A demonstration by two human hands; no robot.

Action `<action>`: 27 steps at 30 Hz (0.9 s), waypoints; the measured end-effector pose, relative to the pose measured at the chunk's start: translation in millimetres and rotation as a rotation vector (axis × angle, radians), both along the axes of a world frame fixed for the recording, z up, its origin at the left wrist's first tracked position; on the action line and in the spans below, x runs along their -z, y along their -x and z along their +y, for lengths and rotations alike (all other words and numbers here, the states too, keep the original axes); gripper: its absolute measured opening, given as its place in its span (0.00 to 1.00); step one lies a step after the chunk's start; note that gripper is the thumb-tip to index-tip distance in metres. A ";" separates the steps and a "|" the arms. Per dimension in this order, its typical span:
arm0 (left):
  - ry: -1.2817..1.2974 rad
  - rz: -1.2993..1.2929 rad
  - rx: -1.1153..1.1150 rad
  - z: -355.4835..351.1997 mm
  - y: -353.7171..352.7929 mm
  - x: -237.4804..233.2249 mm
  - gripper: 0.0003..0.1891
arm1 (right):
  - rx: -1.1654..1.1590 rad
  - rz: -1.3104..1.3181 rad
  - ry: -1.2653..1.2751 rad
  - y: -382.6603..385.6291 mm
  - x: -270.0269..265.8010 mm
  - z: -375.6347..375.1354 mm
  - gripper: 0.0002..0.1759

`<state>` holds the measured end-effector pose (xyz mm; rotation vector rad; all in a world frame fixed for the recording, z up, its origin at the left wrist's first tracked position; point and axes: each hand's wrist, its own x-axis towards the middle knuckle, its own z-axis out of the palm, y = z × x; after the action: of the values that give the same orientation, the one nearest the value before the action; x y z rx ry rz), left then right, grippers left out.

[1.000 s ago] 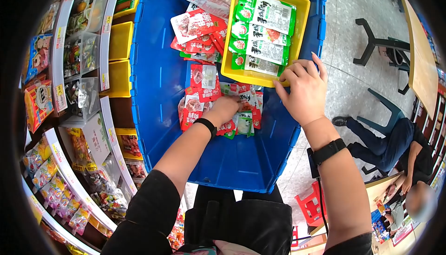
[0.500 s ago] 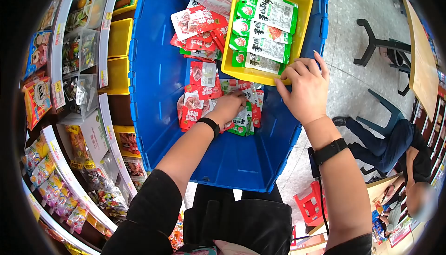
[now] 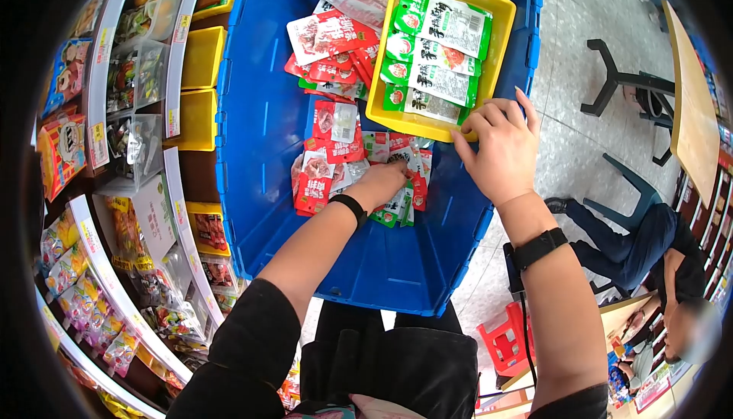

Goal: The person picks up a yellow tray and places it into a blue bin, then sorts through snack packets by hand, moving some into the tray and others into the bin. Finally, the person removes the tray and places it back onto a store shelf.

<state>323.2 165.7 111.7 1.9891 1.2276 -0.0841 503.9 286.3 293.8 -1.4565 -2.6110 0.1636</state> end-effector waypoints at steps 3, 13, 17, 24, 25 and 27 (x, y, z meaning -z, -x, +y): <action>0.310 -0.051 -0.288 -1.2 6.6 -24.1 0.10 | 0.004 0.011 0.002 -0.3 0.4 -1.0 0.08; -0.105 -0.308 -0.469 2.5 83.8 -169.5 0.09 | 0.021 0.081 0.037 -3.4 2.7 -0.6 0.07; -0.090 -0.374 -0.836 18.6 100.7 -207.1 0.06 | 0.021 0.083 0.029 -3.6 3.1 -1.2 0.08; -0.483 -0.695 -1.016 73.1 93.4 -250.2 0.09 | 0.025 0.082 0.033 -4.6 2.9 -1.0 0.08; -0.552 -0.754 -0.983 85.2 86.2 -256.7 0.10 | 0.019 0.084 0.033 -4.6 3.2 -1.5 0.08; -0.643 -0.768 -0.916 109.7 72.1 -256.0 0.11 | 0.022 0.089 0.034 -4.6 4.3 -1.6 0.07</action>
<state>251.0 275.5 367.7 1.4444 1.5703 1.5233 508.5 284.7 289.5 -1.4531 -2.5326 0.2661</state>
